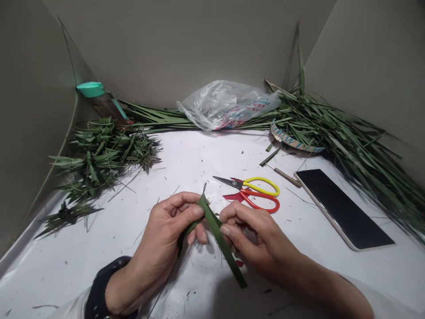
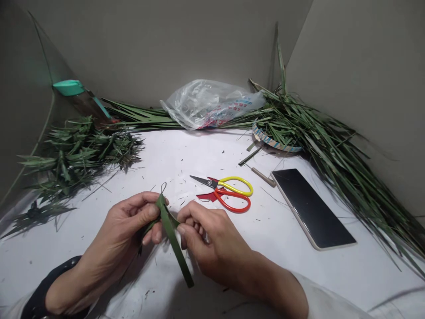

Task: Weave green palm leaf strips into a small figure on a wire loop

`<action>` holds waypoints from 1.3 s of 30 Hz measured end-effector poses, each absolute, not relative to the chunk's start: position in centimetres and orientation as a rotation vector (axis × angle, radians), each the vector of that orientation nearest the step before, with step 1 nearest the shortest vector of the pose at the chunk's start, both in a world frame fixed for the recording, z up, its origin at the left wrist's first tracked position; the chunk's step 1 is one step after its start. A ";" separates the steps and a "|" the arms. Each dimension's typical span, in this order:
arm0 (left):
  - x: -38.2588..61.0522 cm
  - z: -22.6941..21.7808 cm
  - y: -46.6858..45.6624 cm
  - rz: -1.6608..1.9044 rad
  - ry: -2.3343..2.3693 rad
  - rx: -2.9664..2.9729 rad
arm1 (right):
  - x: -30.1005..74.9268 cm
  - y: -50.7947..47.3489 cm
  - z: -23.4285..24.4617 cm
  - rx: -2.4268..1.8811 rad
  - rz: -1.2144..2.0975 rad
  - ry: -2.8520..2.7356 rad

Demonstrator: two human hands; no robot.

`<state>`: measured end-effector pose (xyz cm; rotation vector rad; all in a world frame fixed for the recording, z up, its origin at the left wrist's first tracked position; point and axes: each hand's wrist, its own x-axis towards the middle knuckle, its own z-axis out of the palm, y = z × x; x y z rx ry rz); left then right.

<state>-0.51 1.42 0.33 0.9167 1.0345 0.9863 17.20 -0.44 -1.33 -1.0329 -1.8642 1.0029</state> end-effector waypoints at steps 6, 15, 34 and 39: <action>-0.5 0.2 1.5 0.874 0.952 0.938 | 17.2 -0.2 -1.3 -1.054 1.122 -1.843; 0.1 0.7 0.3 0.903 1.086 1.041 | 17.6 -1.1 -1.4 -0.934 0.919 -2.066; -0.3 0.3 1.6 0.754 0.882 1.043 | 17.3 -1.1 -1.1 -1.064 1.413 -1.674; -0.3 0.3 1.2 0.756 0.941 1.067 | 17.4 -0.7 -1.3 -1.085 1.377 -1.731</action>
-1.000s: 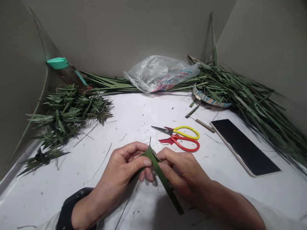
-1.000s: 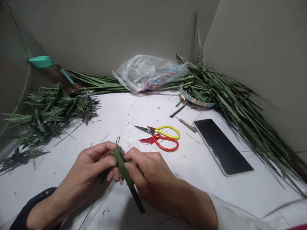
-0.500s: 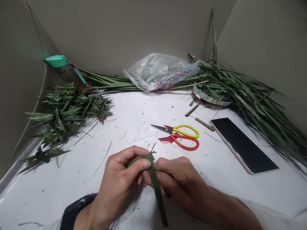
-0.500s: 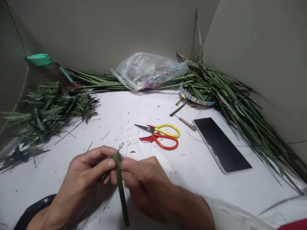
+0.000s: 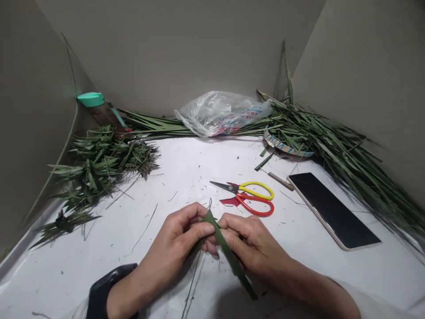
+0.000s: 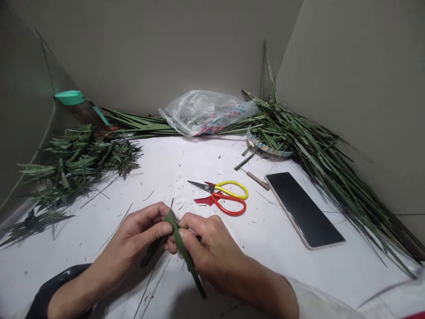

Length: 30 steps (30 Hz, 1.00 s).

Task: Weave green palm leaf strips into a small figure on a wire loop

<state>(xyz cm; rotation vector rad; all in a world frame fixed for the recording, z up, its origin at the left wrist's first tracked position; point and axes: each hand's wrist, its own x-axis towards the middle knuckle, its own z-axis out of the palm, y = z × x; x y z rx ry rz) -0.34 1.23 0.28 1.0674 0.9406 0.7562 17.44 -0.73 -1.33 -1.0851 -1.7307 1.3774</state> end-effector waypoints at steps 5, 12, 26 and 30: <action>0.0 0.0 0.5 0.840 1.022 1.013 | 17.2 -0.6 -1.4 -1.084 1.442 -1.745; 0.5 0.2 0.1 0.855 1.042 0.939 | 16.8 -1.9 -1.3 -1.104 1.431 -1.726; 0.3 0.8 0.8 0.745 1.054 1.054 | 18.4 0.6 -0.4 -1.104 1.108 -1.705; 0.4 0.1 0.5 0.714 1.083 1.044 | 18.0 0.4 -0.9 -1.126 1.115 -1.706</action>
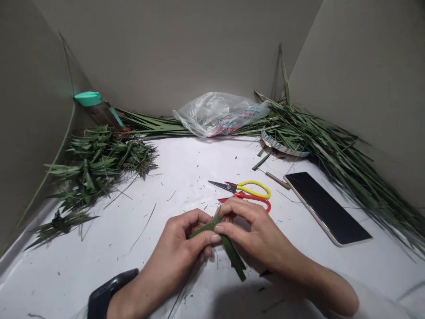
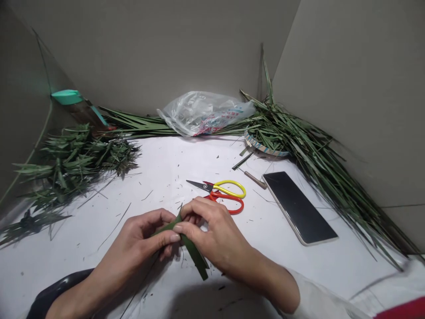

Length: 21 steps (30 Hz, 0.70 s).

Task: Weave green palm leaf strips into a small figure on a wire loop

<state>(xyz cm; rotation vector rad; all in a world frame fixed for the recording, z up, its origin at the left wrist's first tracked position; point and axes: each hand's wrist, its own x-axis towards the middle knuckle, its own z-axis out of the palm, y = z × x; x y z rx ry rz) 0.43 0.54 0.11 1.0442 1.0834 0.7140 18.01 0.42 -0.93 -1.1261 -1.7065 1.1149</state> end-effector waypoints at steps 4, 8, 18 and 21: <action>0.5 -0.4 0.4 0.654 1.095 0.996 | 18.1 0.3 -1.4 -1.110 1.192 -1.719; 0.4 -0.7 0.3 0.562 1.006 0.913 | 18.3 0.3 -1.3 -1.049 1.337 -1.701; 0.2 -1.3 0.5 0.681 0.891 0.906 | 18.2 0.9 -0.9 -1.090 1.438 -1.601; 0.1 -1.2 0.5 0.752 0.902 0.929 | 18.1 0.6 -1.0 -1.143 1.423 -1.616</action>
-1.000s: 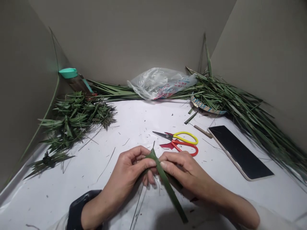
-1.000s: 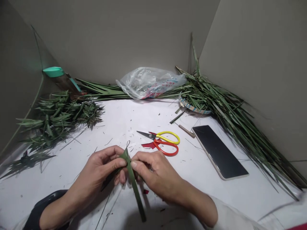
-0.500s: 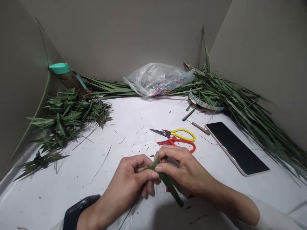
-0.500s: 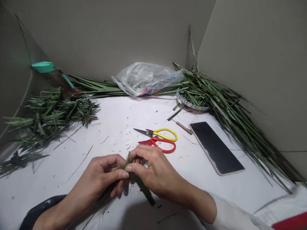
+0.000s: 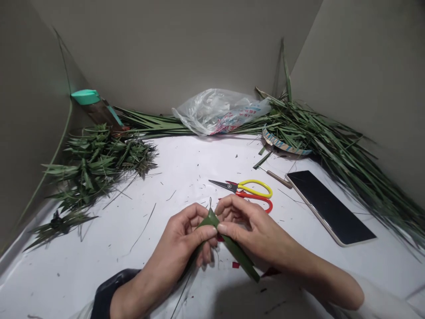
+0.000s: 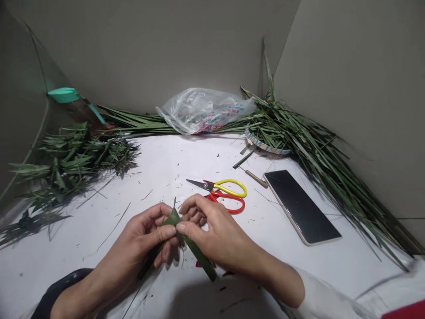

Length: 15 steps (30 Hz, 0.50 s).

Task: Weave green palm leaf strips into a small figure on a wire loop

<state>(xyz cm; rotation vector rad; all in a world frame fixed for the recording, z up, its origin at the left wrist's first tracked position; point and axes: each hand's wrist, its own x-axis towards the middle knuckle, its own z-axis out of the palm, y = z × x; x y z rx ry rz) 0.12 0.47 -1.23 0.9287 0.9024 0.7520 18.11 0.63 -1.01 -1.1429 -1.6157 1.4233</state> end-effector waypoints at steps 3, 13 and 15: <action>0.0 -1.3 0.7 0.799 0.892 0.948 | 18.0 0.2 -1.2 -1.140 1.444 -1.651; -0.3 -1.5 0.9 0.749 0.827 0.945 | 18.1 0.4 -1.1 -0.946 1.788 -1.526; -0.3 -1.4 0.8 0.743 0.818 0.962 | 18.1 0.5 -1.0 -0.954 1.798 -1.512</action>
